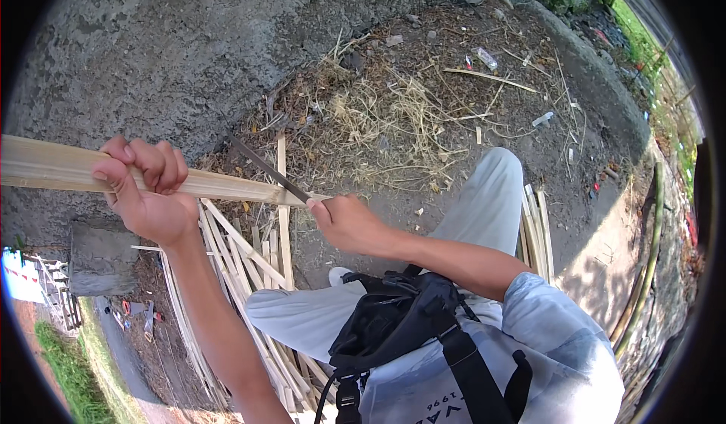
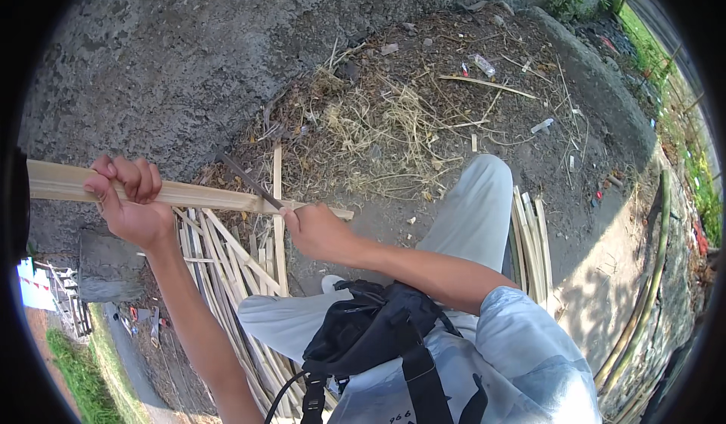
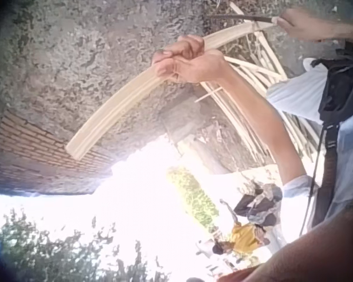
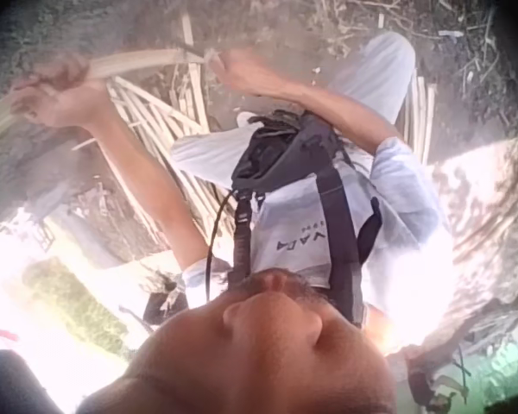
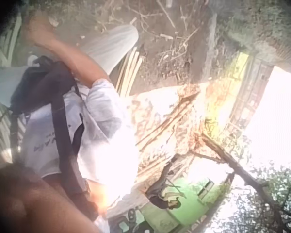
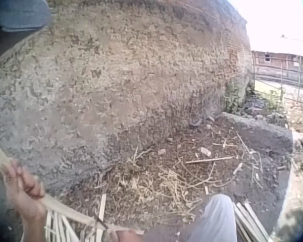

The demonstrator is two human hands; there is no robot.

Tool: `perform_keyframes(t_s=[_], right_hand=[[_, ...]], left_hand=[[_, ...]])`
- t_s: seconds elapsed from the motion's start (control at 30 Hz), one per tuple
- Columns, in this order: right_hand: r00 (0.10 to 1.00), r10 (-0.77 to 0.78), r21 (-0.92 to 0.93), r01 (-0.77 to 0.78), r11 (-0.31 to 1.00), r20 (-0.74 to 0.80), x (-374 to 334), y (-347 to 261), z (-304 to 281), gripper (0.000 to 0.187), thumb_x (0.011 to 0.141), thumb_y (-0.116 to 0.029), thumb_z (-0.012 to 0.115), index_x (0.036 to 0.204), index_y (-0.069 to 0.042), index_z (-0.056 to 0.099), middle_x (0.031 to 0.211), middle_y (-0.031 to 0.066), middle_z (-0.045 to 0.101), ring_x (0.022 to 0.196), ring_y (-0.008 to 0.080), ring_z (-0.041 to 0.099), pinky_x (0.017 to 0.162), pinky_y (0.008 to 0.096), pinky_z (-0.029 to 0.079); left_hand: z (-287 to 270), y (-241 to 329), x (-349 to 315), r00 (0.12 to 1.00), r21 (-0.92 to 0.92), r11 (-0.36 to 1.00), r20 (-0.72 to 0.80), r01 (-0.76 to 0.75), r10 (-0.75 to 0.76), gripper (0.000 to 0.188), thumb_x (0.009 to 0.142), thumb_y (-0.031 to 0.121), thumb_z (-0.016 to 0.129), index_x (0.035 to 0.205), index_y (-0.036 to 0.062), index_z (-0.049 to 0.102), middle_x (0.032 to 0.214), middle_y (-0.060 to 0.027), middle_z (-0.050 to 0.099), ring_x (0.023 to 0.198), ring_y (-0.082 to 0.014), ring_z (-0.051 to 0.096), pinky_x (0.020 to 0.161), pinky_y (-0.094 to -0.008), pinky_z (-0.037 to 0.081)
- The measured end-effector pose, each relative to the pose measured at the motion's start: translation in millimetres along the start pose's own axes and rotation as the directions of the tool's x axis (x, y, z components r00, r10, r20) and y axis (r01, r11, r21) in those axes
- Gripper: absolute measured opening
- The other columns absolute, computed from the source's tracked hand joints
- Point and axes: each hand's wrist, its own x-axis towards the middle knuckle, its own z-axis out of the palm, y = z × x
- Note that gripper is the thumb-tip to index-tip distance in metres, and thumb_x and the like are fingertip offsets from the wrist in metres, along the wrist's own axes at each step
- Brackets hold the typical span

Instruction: The person scrapes the outer layer of a long bamboo strip with a machete to smooth the surface.

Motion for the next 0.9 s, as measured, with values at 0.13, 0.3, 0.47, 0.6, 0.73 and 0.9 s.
perform_keyframes(t_s=[0.13,0.3,0.47,0.6,0.73,0.9], right_hand=[[0.978,0.173,0.113,-0.186,0.976,0.116,0,36,6,0.054,0.098,-0.031,0.037,0.068,0.008,0.061,0.056,0.0267,0.057,0.057,0.0426,0.062,0.062,0.0505,0.051],[0.906,0.379,-0.045,-0.378,0.925,0.187,11,81,18,0.053,0.098,-0.031,0.038,0.068,0.007,0.06,0.056,0.0255,0.057,0.06,0.0437,0.061,0.063,0.0504,0.051],[0.984,0.179,0.0,-0.179,0.984,0.028,1,55,10,0.053,0.097,-0.032,0.038,0.074,0.009,0.061,0.062,0.0286,0.058,0.063,0.0456,0.061,0.066,0.0512,0.05],[0.926,0.335,-0.055,-0.33,0.942,0.175,14,78,20,0.053,0.097,-0.033,0.039,0.073,0.008,0.062,0.064,0.0292,0.059,0.065,0.0464,0.061,0.069,0.0515,0.049],[0.928,0.298,-0.128,-0.275,0.953,0.224,16,63,1,0.053,0.097,-0.034,0.039,0.074,0.007,0.062,0.067,0.0297,0.06,0.067,0.0469,0.06,0.07,0.0518,0.049],[0.999,0.039,-0.062,-0.037,0.997,0.037,-2,35,14,0.053,0.097,-0.035,0.04,0.074,0.008,0.062,0.066,0.0309,0.059,0.066,0.0478,0.06,0.07,0.0527,0.049]], left_hand=[[2,6,-7,0.999,-0.046,0.999,0.049,-0.015,0.017,0.037,0.096,0.047,0.045,0.086,0.0113,0.041,0.058,0.0036,0.022,0.047,-0.0063,0.016,0.043,-0.0229,0.015],[-3,-7,-7,0.998,-0.039,0.999,0.064,-0.007,0.009,0.037,0.096,0.047,0.046,0.086,0.0115,0.042,0.058,0.0035,0.024,0.048,-0.0065,0.017,0.044,-0.0226,0.015],[22,-5,-1,0.996,-0.046,0.999,0.087,-0.015,0.019,0.035,0.096,0.045,0.046,0.086,0.0115,0.042,0.058,0.0033,0.024,0.048,-0.0064,0.017,0.044,-0.0225,0.015],[0,-12,6,0.999,-0.004,1.0,0.05,-0.013,0.013,0.036,0.097,0.046,0.045,0.085,0.0115,0.042,0.058,0.0032,0.024,0.048,-0.0065,0.017,0.044,-0.0227,0.015],[-15,-7,10,0.999,0.009,1.0,-0.052,-0.015,0.015,0.036,0.097,0.046,0.044,0.086,0.0115,0.041,0.059,0.0033,0.023,0.047,-0.0068,0.017,0.044,-0.0234,0.014],[-19,0,6,0.999,0.004,1.0,-0.046,-0.009,0.01,0.036,0.097,0.046,0.045,0.086,0.0116,0.04,0.059,0.0034,0.022,0.047,-0.0069,0.016,0.044,-0.0235,0.015]])
